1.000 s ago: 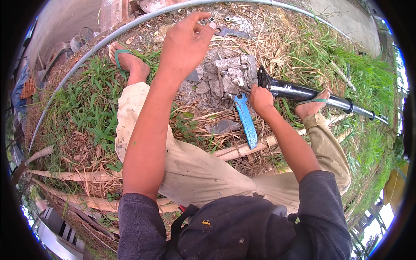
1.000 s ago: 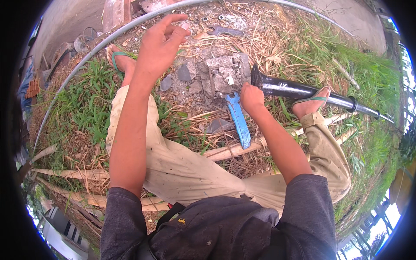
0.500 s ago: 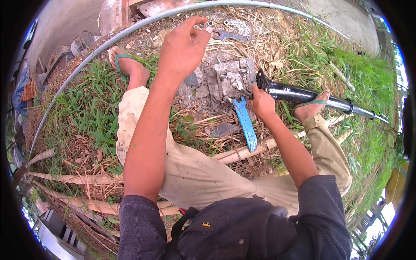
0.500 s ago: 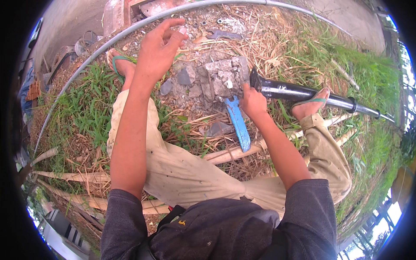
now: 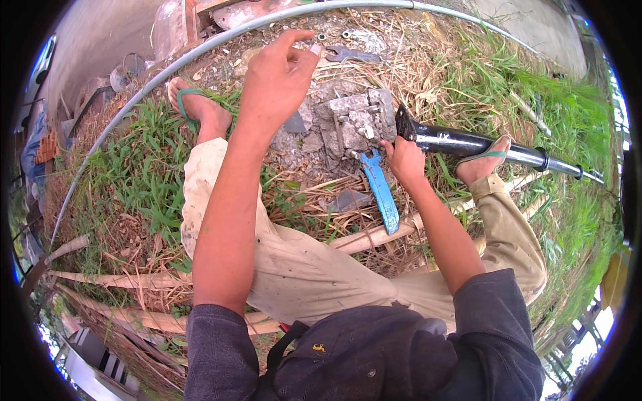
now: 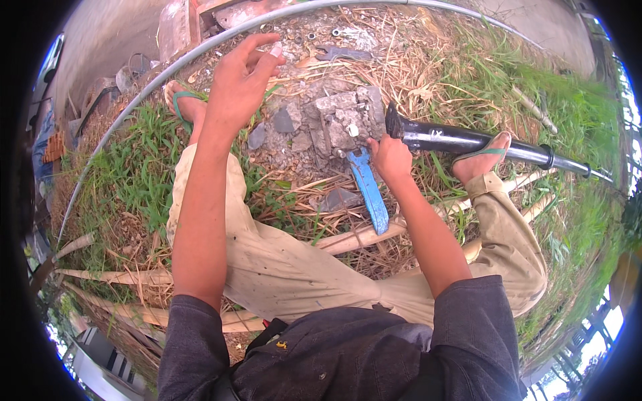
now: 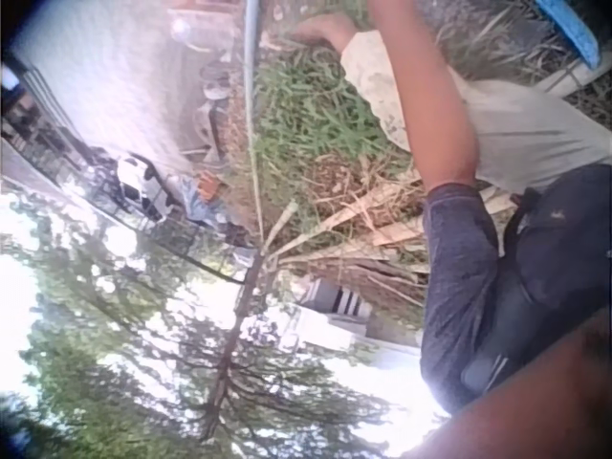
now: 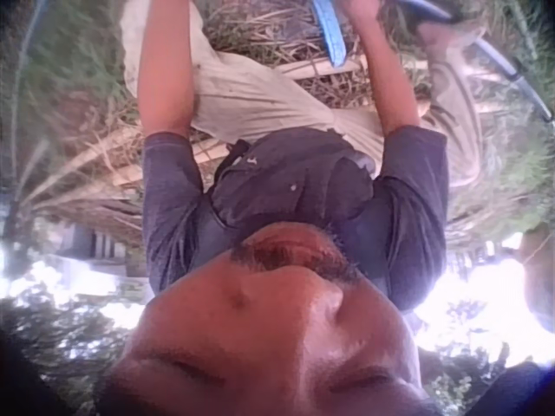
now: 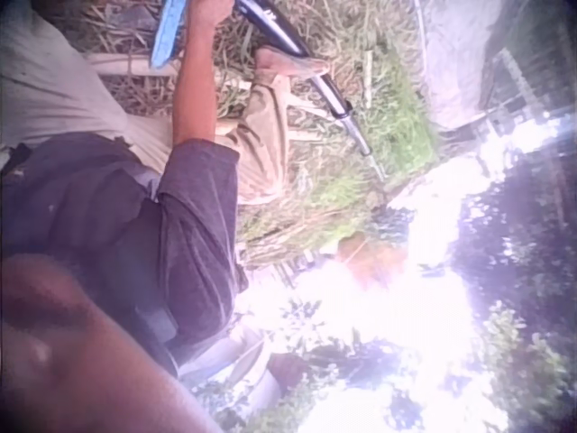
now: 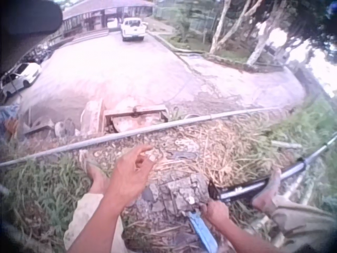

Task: The person disassembles a black metal assembly on the ground by using a wrench and a screwdriver to remove nuts and internal parts.

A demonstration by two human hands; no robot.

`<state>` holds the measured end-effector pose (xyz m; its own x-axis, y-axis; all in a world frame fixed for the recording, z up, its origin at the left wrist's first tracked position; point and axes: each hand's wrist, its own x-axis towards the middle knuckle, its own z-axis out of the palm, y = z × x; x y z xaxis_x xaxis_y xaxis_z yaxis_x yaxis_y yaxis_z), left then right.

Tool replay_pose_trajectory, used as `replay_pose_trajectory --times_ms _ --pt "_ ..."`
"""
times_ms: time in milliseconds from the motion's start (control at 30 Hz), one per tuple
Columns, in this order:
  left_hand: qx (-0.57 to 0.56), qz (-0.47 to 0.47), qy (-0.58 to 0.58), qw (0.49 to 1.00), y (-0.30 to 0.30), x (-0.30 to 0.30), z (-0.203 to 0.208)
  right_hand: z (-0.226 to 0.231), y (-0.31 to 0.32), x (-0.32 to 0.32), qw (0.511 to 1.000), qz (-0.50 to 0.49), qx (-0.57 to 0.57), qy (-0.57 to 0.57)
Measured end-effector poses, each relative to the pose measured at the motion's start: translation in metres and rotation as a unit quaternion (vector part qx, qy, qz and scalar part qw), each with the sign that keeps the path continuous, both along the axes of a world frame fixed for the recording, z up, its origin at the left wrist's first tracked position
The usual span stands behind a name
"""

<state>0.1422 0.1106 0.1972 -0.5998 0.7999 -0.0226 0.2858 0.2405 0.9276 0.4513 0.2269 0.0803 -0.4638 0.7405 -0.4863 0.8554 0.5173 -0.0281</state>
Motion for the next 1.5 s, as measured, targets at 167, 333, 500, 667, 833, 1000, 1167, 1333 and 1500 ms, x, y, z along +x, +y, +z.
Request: replay_pose_trajectory --times_ms 167,333,500,667,833,1000,1167,1333,1500 --pt "0.022 0.03 0.004 0.999 0.0 -0.002 -0.004 0.001 -0.008 0.005 0.989 0.095 0.02 0.111" --pt "-0.017 -0.009 0.011 1.0 0.001 0.002 0.001 -0.002 0.0 0.009 0.994 0.046 -0.001 0.104" --pt "-0.021 -0.01 0.017 1.0 0.0 0.0 0.001 0.0 -0.008 0.012 0.983 0.082 0.057 0.154" --pt "0.038 0.023 -0.003 0.999 0.003 0.002 -0.012 -0.013 -0.018 0.01 0.937 0.237 0.144 0.212" --pt "0.022 0.016 -0.016 0.999 0.005 0.005 -0.009 -0.034 -0.019 -0.01 0.969 0.207 0.129 0.026" --pt "0.027 0.018 -0.015 0.999 0.006 0.006 -0.005 -0.043 -0.017 -0.004 0.97 0.183 0.138 0.084" --pt "0.025 0.021 -0.017 0.999 0.005 0.009 -0.007 -0.009 -0.021 -0.001 0.96 -0.002 0.077 0.27" --pt "-0.07 -0.054 0.015 0.996 0.006 0.024 0.005 0.046 -0.017 -0.004 0.564 -0.404 -0.469 0.547" --pt "-0.046 -0.205 -0.052 0.976 0.016 0.054 -0.003 0.068 -0.02 -0.016 0.456 -0.357 -0.56 0.593"
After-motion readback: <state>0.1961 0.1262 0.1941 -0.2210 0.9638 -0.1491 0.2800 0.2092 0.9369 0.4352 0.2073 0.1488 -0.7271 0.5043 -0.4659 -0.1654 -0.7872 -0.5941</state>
